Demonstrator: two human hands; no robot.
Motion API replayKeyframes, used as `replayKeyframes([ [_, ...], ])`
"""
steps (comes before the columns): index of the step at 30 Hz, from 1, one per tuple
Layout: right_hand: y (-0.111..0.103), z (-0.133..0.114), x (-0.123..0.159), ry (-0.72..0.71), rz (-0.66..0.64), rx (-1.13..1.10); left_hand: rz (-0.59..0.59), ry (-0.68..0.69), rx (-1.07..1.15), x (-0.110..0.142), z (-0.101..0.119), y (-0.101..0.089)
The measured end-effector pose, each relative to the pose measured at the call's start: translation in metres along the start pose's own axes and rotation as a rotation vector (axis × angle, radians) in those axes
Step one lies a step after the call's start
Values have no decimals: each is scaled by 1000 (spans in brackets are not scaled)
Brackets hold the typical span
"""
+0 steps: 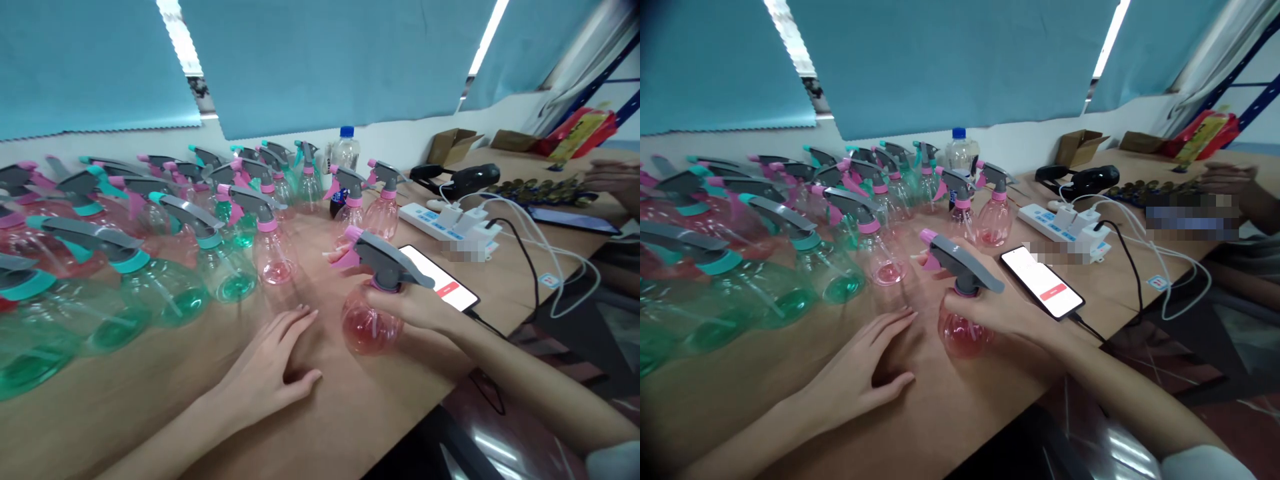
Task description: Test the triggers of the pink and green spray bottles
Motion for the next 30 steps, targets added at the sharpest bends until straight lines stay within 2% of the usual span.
replayKeyframes([
  [5, 6, -8, -6, -33, -13, -86, -33, -1, -81, 6, 1, 5],
  [11, 7, -15, -16, -77, -9, -160, 11, -48, -133, 10, -2, 2],
  [18, 5, -5, -26, -32, 35, -140, 48, -91, -180, 9, -5, -2],
  [24, 3, -3, -32, -9, 71, -128, 25, -128, -234, 8, -5, -1],
  [30, 1, 0, -31, -4, 58, -94, 45, -130, -223, 10, -5, 1],
])
Point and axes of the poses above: each hand's wrist, its own x-axis away from the middle knuckle, its own y-axis out of the palm, z = x × y, the point moved 10 cm from there along -x, towards the middle knuckle, and after that the axes turned 4 degrees about -x, right-handed, at the moved point
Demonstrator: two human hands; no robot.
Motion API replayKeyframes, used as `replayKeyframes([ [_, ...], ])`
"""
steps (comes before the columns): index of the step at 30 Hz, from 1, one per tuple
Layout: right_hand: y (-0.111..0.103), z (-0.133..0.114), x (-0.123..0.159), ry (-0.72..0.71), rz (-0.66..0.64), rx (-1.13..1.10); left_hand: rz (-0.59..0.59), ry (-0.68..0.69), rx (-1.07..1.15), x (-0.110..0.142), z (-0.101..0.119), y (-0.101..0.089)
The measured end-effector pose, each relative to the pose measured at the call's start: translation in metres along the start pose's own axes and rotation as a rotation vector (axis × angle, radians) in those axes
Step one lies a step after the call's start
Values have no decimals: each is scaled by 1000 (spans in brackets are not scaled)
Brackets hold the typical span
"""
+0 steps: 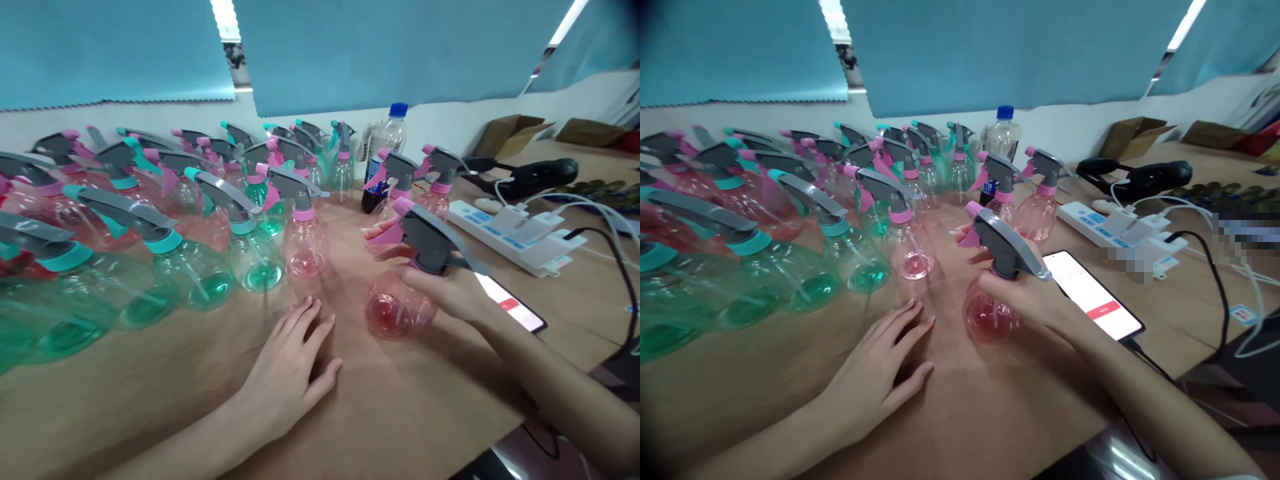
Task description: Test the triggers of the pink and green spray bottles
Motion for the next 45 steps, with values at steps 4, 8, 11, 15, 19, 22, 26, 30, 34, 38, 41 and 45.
replayKeyframes([
  [4, -7, 10, 3, 34, 33, 40, 44, -3, 18, 2, -1, 1],
  [8, -13, 11, 5, 34, 71, 69, 34, 0, 20, 2, -1, 2],
  [11, -15, 12, 6, 41, 72, 90, 32, -1, 20, 1, -1, 2],
  [15, -12, 14, 7, 41, 36, 89, 25, -2, 23, 0, 0, 1],
  [19, -13, 12, 7, 30, 60, 104, -7, 1, 18, -2, 1, 0],
  [22, -12, 11, 7, 24, 48, 95, -3, -1, 22, -2, 1, -1],
  [26, -12, 10, 7, -1, 42, 78, 14, -2, 33, -1, 0, 0],
  [30, -12, 10, 9, -12, 34, 57, 18, 1, 25, -1, 0, -1],
  [34, -15, 17, 13, 50, 68, 61, -20, -1, 23, -2, 2, -1],
  [38, -17, 19, 15, 96, 87, 74, -9, -2, 29, -2, 1, -1],
  [41, -19, 20, 17, 117, 98, 152, 11, 0, 33, -1, 0, 0],
  [45, -28, 30, 22, 191, 160, 267, 17, -4, 33, 0, -1, 0],
])
Point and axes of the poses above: each hand's wrist, its own x-axis away from the middle knuckle, its own y-axis out of the palm, z = x × y, the point moved 10 cm from there along -x, towards the middle knuckle, and after that the axes turned 4 degrees about -x, right-handed, at the moved point
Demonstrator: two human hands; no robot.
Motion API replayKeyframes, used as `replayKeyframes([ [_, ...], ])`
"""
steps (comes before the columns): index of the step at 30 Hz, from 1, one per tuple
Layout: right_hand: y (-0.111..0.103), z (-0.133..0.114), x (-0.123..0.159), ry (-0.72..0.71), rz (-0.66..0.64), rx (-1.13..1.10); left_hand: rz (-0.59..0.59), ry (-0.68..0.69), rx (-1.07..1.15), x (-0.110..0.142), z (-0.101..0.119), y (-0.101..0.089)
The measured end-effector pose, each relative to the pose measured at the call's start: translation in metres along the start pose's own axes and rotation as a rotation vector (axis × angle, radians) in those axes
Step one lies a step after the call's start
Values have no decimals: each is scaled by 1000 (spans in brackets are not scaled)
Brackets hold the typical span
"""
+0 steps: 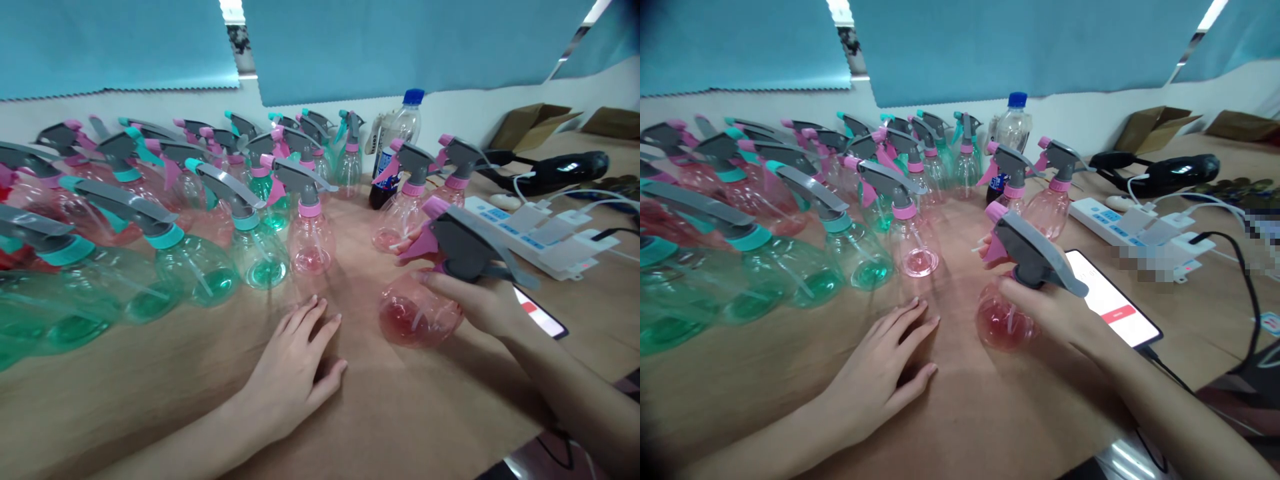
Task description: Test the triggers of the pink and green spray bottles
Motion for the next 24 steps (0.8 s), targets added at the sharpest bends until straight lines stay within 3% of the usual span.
replayKeyframes([
  [6, 4, -16, -1, -121, -43, -161, -4, 0, -9, 0, 0, 1],
  [12, -2, -11, -1, -96, 4, -144, 1, 6, -10, -1, 1, 1],
  [17, 15, -16, 0, -161, -176, -225, -41, 0, -7, -3, 2, -2],
  [24, 19, -17, 0, -190, -217, -232, -52, 1, -6, -5, 2, -3],
])
Point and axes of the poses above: each hand's wrist, its own x-axis away from the middle knuckle, its own y-axis out of the palm, z = x × y, the point moved 10 cm from there along -x, towards the middle knuckle, and after that the axes turned 4 degrees about -x, right-handed, at the moved point
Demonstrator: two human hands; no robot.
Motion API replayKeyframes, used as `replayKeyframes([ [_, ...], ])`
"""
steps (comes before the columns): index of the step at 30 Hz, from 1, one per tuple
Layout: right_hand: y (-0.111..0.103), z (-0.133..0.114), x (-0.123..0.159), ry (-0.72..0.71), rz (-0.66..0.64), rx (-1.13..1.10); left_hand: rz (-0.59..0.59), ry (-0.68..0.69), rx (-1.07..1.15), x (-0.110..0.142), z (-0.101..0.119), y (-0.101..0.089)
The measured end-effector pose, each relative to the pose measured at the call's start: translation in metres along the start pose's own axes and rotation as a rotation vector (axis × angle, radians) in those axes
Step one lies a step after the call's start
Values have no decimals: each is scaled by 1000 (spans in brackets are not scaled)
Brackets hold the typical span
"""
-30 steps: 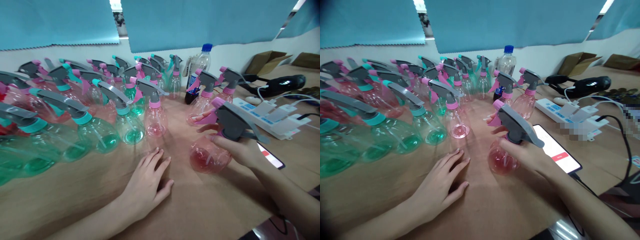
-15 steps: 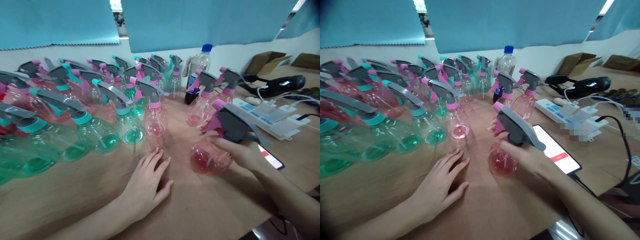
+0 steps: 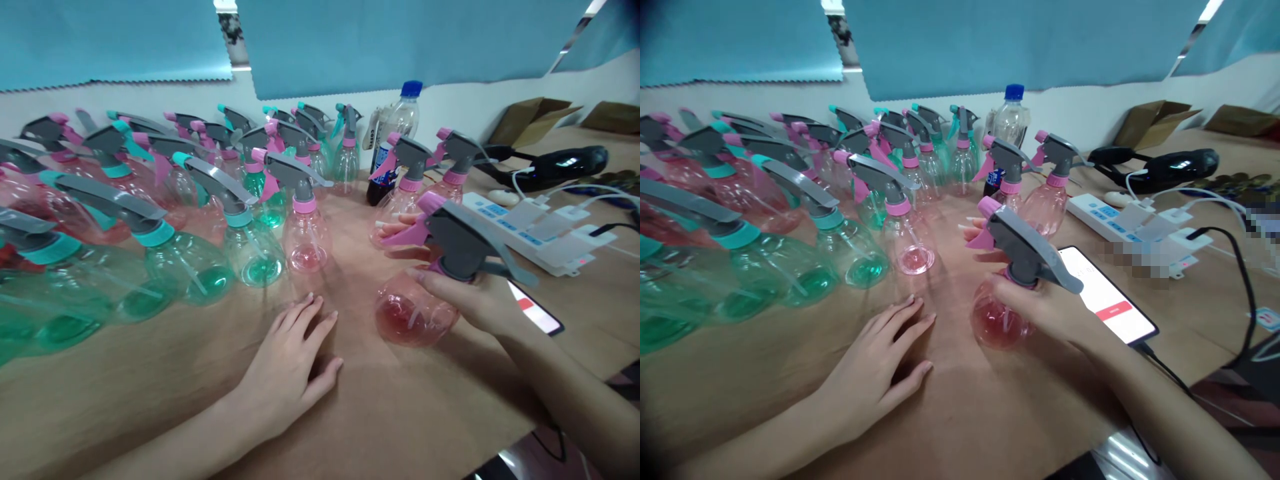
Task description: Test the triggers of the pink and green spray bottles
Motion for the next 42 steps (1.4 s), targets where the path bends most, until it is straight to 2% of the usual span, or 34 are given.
replayKeyframes([
  [9, -1, 0, 1, 15, 7, 1, -5, 8, -16, 0, 1, 1],
  [15, 0, -1, 0, 16, 16, -7, 60, 8, 11, 3, -2, 1],
  [29, -3, 2, 3, 39, 30, 15, 8, 7, -4, 1, -1, 2],
  [37, -2, -9, 1, -15, 20, 23, -3, 14, -14, 1, 1, 2],
  [42, -4, -5, 1, 32, 36, 11, 33, 13, -11, 2, -1, 1],
])
Point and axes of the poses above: each hand's wrist, its own x-axis away from the middle knuckle, its own y-axis out of the palm, z = x × y, the point moved 10 cm from there along -x, towards the middle knuckle, and after that the axes turned 4 degrees about -x, right-handed, at the moved point
